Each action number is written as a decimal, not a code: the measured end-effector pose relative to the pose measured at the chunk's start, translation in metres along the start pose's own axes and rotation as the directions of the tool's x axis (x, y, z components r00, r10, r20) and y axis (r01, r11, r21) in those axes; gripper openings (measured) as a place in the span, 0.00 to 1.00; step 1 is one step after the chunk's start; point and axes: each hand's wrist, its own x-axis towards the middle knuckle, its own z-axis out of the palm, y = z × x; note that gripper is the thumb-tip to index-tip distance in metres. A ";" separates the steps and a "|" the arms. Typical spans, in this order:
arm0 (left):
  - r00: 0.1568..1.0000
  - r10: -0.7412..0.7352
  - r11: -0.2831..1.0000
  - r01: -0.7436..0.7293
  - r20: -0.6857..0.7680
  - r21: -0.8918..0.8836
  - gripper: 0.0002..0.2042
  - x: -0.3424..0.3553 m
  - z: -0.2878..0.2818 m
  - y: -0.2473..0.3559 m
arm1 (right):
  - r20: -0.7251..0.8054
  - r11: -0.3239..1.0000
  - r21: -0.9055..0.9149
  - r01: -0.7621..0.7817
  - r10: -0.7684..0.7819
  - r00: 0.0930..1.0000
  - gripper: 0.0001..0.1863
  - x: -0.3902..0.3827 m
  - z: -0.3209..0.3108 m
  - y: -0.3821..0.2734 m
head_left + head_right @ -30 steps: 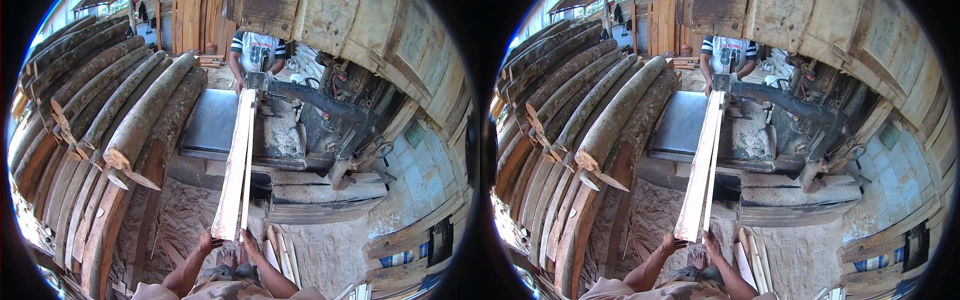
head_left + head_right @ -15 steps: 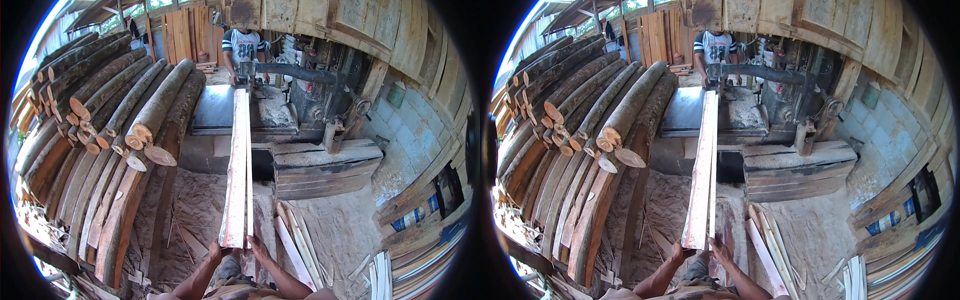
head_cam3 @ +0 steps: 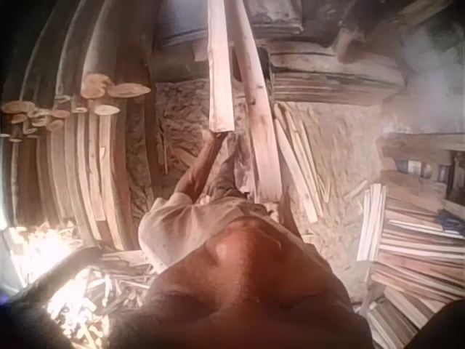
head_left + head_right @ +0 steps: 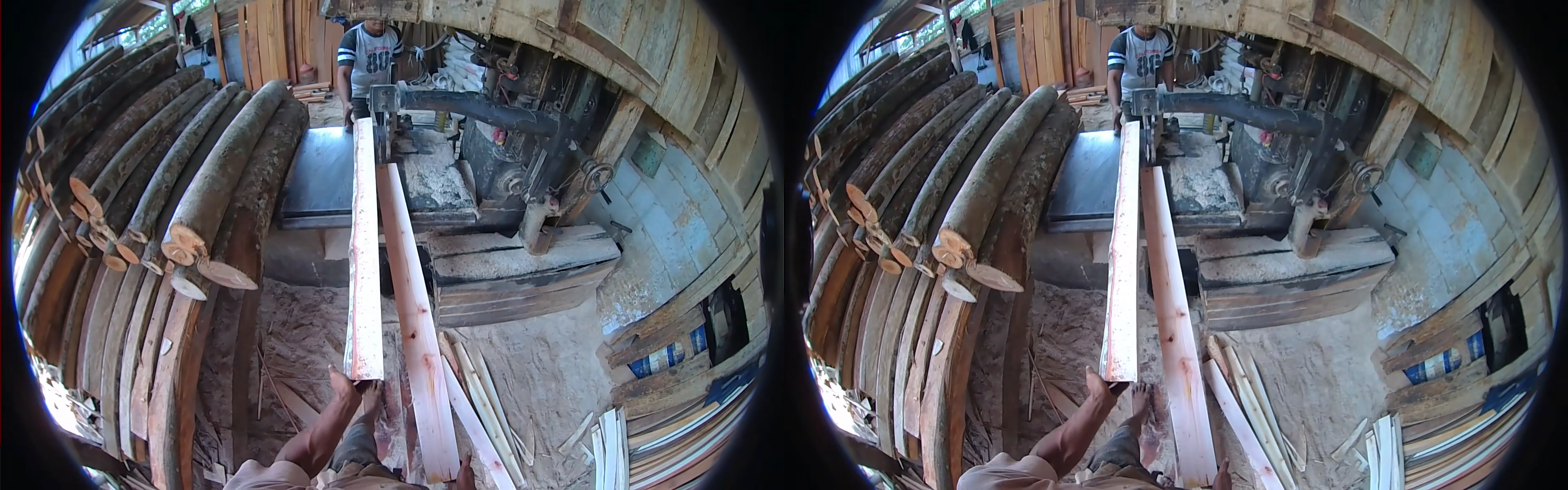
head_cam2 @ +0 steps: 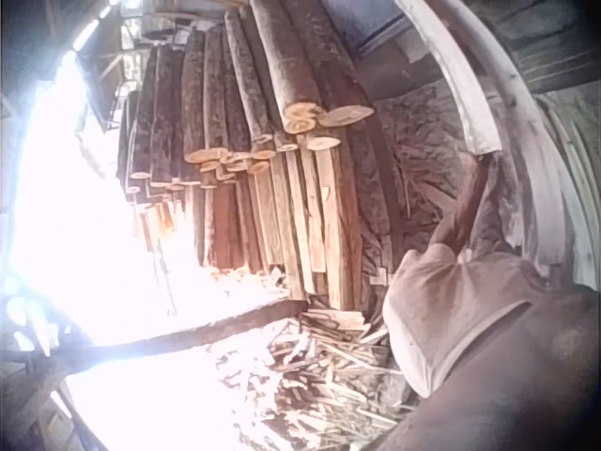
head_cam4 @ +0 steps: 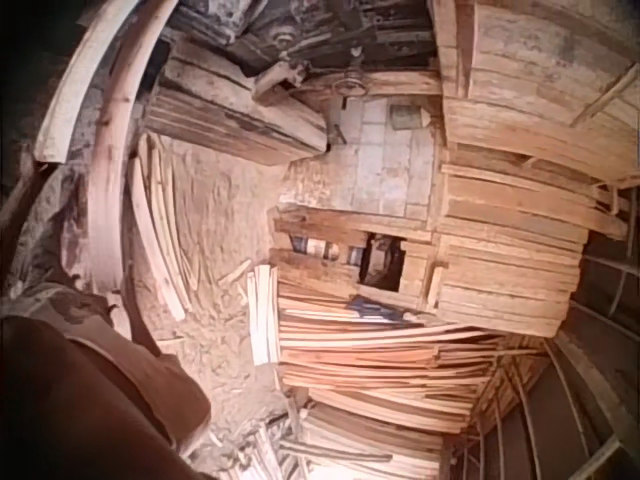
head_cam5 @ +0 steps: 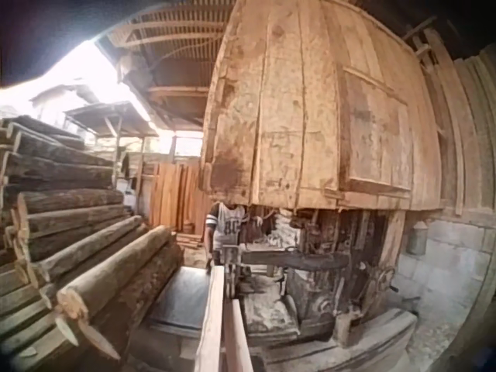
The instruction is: The person lifts wood logs onto a band saw table and feeds them through the vertical blade to cut them into planks, then moves the resulting pieces of wood aside by hand.
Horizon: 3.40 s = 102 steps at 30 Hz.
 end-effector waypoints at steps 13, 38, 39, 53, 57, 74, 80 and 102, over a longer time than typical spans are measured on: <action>0.853 -0.185 0.623 -0.282 0.488 0.730 0.27 -0.023 0.109 -0.188 | -0.685 0.566 -0.336 -0.753 0.402 0.607 0.26 -0.189 -0.177 0.219; 0.966 0.132 0.476 0.137 -0.224 0.869 0.19 0.025 -0.185 0.038 | 0.090 0.877 -0.481 -0.013 0.064 0.994 0.20 0.256 0.044 -0.115; 0.969 0.081 0.464 0.169 -0.232 0.869 0.19 0.037 -0.172 0.028 | 0.121 0.820 -0.569 0.065 0.005 0.993 0.20 0.271 0.046 -0.125; 0.981 0.160 0.597 -0.186 0.111 0.780 0.30 0.213 0.211 0.116 | 0.290 0.945 -0.111 0.307 -0.265 0.920 0.22 0.470 0.165 -0.458; 0.956 0.281 0.629 -0.254 0.090 0.735 0.38 0.230 0.286 0.152 | 0.291 0.959 -0.096 0.266 -0.228 0.929 0.36 0.469 0.190 -0.527; 0.943 0.273 0.593 -0.320 0.190 0.739 0.38 0.097 0.130 0.065 | 0.404 0.960 0.028 0.278 -0.265 0.875 0.37 0.267 0.172 -0.371; 0.950 0.259 0.620 -0.301 0.173 0.724 0.38 0.025 0.056 0.030 | 0.375 0.957 0.029 0.290 -0.279 0.884 0.37 0.190 0.157 -0.298; 0.914 0.399 0.744 -0.279 -0.069 0.606 0.34 -0.134 -0.157 -0.117 | 0.322 0.957 0.032 0.289 -0.283 0.903 0.32 -0.027 0.052 -0.015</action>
